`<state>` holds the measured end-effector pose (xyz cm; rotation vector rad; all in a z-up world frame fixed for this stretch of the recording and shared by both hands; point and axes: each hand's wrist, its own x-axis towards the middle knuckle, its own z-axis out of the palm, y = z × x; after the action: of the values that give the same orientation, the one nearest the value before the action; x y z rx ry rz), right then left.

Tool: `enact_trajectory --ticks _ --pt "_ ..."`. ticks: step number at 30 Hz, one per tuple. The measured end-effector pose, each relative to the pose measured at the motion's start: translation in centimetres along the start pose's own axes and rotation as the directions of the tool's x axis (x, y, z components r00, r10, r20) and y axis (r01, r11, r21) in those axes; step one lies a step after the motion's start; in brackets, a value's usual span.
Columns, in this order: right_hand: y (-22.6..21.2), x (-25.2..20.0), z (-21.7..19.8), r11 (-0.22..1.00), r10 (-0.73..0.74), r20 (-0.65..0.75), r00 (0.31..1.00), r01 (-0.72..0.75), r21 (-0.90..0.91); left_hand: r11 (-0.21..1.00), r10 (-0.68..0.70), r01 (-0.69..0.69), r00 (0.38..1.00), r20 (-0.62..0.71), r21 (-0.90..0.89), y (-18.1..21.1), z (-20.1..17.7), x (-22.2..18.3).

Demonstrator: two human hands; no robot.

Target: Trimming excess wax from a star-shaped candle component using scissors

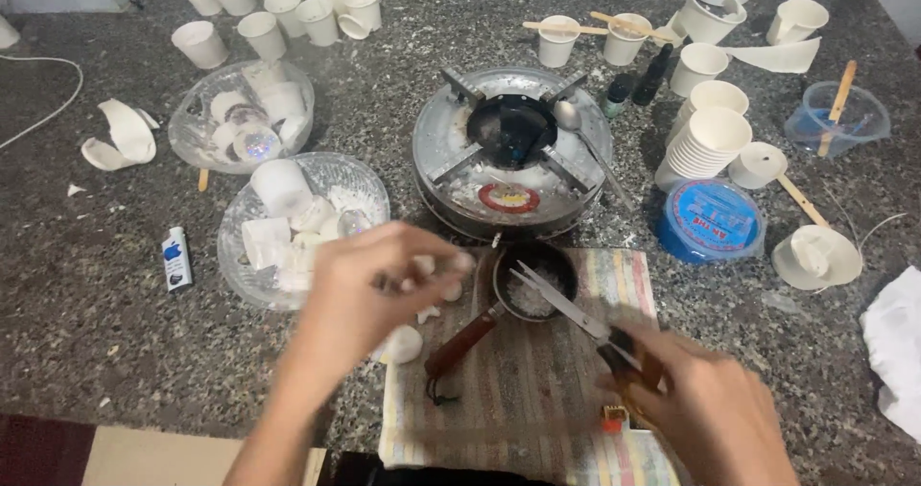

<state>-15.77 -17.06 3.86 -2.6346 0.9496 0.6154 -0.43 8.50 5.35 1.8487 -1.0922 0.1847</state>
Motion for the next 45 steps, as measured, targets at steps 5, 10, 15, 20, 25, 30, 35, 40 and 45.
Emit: enact_trajectory --ticks 5,10,15,20,25,30,35,40,45 --pt "2.5 1.7 2.2 0.962 -0.260 -0.282 0.923 0.222 -0.159 0.985 0.128 -0.142 0.981 0.143 0.096 0.5 4.3 2.1" --pt "4.8 1.8 1.9 0.904 -0.399 -0.436 0.807 0.265 -0.337 0.964 0.229 -0.233 0.972 0.044 0.127 0.0 7.1 2.9" --pt "5.3 2.0 1.9 0.857 -0.493 -0.504 0.709 0.298 -0.420 0.913 0.332 -0.348 0.937 0.106 0.215 -1.0 8.1 3.4" --pt "5.1 1.8 1.5 0.844 -0.528 -0.497 0.689 0.362 -0.395 0.919 0.285 -0.314 0.947 0.150 0.237 -1.5 8.3 3.6" --pt "5.1 2.0 1.3 0.845 -0.532 -0.525 0.664 0.375 -0.382 0.897 0.315 -0.351 0.934 0.168 0.268 -2.4 9.4 3.8" --pt "5.4 2.0 1.3 0.845 -0.525 -0.497 0.691 0.352 -0.403 0.900 0.296 -0.350 0.928 0.227 0.258 -3.7 11.2 3.5" --pt "5.0 2.3 1.3 0.848 -0.527 -0.508 0.682 0.377 -0.374 0.905 0.335 -0.348 0.938 0.094 0.245 -2.4 9.5 3.7" --pt "4.4 2.3 1.3 0.878 -0.476 -0.474 0.741 0.375 -0.296 0.921 0.310 -0.315 0.949 0.059 0.229 -1.3 8.3 4.1" --pt "4.7 3.1 1.7 0.878 -0.479 -0.488 0.729 0.395 -0.271 0.995 0.096 -0.098 0.994 0.058 0.023 1.7 3.8 6.1"
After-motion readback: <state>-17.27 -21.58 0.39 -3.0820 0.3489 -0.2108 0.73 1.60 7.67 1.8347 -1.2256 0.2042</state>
